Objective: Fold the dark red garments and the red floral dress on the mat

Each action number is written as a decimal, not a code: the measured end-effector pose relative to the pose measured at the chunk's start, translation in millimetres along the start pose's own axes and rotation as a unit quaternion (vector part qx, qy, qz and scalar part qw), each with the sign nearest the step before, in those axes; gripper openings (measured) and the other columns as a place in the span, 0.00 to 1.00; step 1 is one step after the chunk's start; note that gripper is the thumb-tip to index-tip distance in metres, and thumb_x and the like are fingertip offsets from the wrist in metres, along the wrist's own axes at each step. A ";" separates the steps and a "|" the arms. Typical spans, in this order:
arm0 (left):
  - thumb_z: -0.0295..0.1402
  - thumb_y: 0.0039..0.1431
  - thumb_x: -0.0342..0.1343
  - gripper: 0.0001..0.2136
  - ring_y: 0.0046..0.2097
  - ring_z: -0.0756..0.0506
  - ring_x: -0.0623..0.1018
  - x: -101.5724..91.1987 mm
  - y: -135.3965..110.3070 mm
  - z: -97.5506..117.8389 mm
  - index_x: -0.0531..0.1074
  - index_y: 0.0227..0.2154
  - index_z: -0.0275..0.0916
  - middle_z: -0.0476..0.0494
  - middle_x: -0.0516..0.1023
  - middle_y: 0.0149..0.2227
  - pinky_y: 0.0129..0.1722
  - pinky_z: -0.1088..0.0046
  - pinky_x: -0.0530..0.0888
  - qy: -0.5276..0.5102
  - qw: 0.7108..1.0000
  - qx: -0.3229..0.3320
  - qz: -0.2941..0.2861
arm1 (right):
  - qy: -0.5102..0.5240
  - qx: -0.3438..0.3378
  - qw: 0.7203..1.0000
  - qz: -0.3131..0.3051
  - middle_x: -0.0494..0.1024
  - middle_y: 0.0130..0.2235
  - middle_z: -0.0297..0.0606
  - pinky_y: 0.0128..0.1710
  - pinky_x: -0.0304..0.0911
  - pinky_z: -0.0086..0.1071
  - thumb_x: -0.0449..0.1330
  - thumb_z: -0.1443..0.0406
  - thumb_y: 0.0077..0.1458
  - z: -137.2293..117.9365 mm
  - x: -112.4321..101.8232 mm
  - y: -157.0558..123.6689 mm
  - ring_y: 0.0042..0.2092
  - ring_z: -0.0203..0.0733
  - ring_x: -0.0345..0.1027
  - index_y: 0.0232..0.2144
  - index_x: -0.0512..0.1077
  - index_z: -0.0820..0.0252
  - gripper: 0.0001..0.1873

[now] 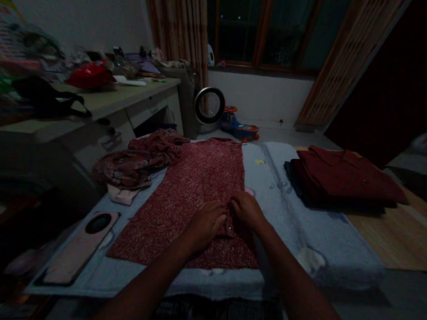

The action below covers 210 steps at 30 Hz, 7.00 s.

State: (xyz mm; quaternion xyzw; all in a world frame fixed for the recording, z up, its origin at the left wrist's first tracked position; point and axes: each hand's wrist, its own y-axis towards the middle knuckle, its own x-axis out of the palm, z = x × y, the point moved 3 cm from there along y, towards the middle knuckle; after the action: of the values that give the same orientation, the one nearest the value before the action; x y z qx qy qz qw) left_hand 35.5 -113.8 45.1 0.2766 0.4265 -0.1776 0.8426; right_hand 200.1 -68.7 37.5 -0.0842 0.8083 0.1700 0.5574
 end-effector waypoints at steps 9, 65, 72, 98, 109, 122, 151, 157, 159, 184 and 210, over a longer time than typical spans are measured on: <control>0.30 0.59 0.52 0.30 0.69 0.38 0.57 33.1 7.0 -31.5 0.58 0.65 0.40 0.38 0.60 0.68 0.68 0.53 0.55 0.080 0.989 -0.064 -0.105 | -0.044 0.040 0.997 -0.043 0.56 0.69 0.48 0.65 0.41 0.53 0.50 0.57 0.66 21.0 35.6 27.1 0.69 0.52 0.45 0.64 0.59 0.59 0.27; 0.23 0.54 0.55 0.13 0.41 0.47 0.77 26.9 177.2 -183.8 0.70 0.43 0.39 0.46 0.77 0.40 0.46 0.71 0.72 -0.163 0.947 -0.215 0.173 | -0.032 0.061 0.998 0.013 0.61 0.67 0.44 0.65 0.43 0.48 0.47 0.63 0.66 51.4 54.6 119.1 0.67 0.47 0.52 0.63 0.61 0.59 0.25; 0.24 0.52 0.58 0.15 0.38 0.47 0.77 18.2 175.1 -182.5 0.73 0.44 0.39 0.49 0.77 0.35 0.41 0.73 0.72 -0.138 0.941 -0.252 0.181 | -0.031 0.065 0.997 0.012 0.62 0.67 0.44 0.65 0.43 0.48 0.48 0.63 0.66 50.2 53.2 118.5 0.66 0.47 0.53 0.62 0.63 0.59 0.24; 0.26 0.57 0.54 0.08 0.43 0.46 0.78 25.2 177.4 -189.4 0.68 0.39 0.40 0.45 0.78 0.40 0.46 0.70 0.72 -0.133 0.942 -0.247 0.184 | -0.042 0.075 0.996 0.014 0.59 0.68 0.44 0.66 0.42 0.50 0.48 0.61 0.66 53.7 58.1 119.9 0.68 0.47 0.50 0.63 0.62 0.56 0.24; 0.21 0.61 0.45 0.20 0.61 0.40 0.69 29.6 174.4 -152.0 0.69 0.54 0.38 0.36 0.72 0.58 0.63 0.60 0.62 0.105 0.983 -0.110 0.099 | -0.039 0.076 0.996 0.013 0.58 0.68 0.45 0.66 0.41 0.51 0.48 0.62 0.65 52.8 58.2 119.9 0.68 0.48 0.49 0.63 0.62 0.57 0.25; 0.39 0.68 0.46 0.26 0.69 0.39 0.59 51.8 168.9 -151.3 0.58 0.64 0.32 0.34 0.60 0.67 0.68 0.60 0.54 0.143 0.983 -0.104 -0.049 | -0.043 0.137 0.990 0.012 0.62 0.66 0.46 0.64 0.44 0.51 0.48 0.65 0.65 74.0 41.3 115.2 0.66 0.47 0.54 0.58 0.66 0.59 0.21; 0.50 0.66 0.42 0.35 0.71 0.32 0.50 58.8 166.8 -149.6 0.52 0.68 0.32 0.29 0.50 0.71 0.68 0.51 0.49 0.205 0.959 -0.178 -0.077 | -0.063 0.156 0.986 0.003 0.50 0.71 0.42 0.66 0.34 0.60 0.45 0.56 0.67 104.4 49.2 179.9 0.71 0.51 0.38 0.67 0.55 0.59 0.30; 0.49 0.66 0.41 0.34 0.71 0.34 0.50 55.6 167.1 -146.1 0.52 0.68 0.31 0.31 0.51 0.70 0.68 0.53 0.48 0.214 0.958 -0.178 -0.072 | -0.026 0.046 0.999 -0.007 0.55 0.70 0.41 0.68 0.36 0.50 0.43 0.66 0.66 89.2 54.4 182.0 0.70 0.41 0.44 0.66 0.56 0.57 0.28; 0.49 0.66 0.41 0.34 0.71 0.35 0.50 53.9 166.5 -144.4 0.52 0.68 0.32 0.32 0.51 0.70 0.69 0.53 0.48 0.217 0.956 -0.181 -0.074 | -0.027 0.051 0.998 -0.035 0.55 0.69 0.40 0.67 0.35 0.51 0.44 0.64 0.66 87.8 57.5 181.7 0.70 0.43 0.44 0.66 0.57 0.56 0.27; 0.34 0.67 0.45 0.25 0.69 0.42 0.58 48.6 165.2 -153.4 0.58 0.65 0.35 0.39 0.59 0.68 0.68 0.60 0.53 0.133 0.983 -0.112 -0.060 | -0.075 0.074 0.994 0.017 0.73 0.54 0.41 0.50 0.56 0.38 0.49 0.65 0.65 87.0 44.8 175.9 0.54 0.46 0.64 0.49 0.73 0.54 0.16; 0.28 0.66 0.43 0.23 0.69 0.46 0.58 38.7 163.7 -154.7 0.61 0.64 0.35 0.40 0.61 0.67 0.69 0.63 0.54 0.111 0.986 -0.108 -0.067 | -0.107 0.086 0.990 0.020 0.65 0.63 0.42 0.51 0.55 0.43 0.47 0.68 0.64 81.8 50.3 168.8 0.58 0.52 0.58 0.60 0.65 0.50 0.24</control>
State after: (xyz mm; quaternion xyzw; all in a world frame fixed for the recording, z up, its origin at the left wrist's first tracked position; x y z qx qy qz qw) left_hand 49.2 107.7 -9.7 0.1726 0.5517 -0.1550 0.8011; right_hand 198.2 120.8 -5.0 -0.0009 0.7572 0.1192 0.6422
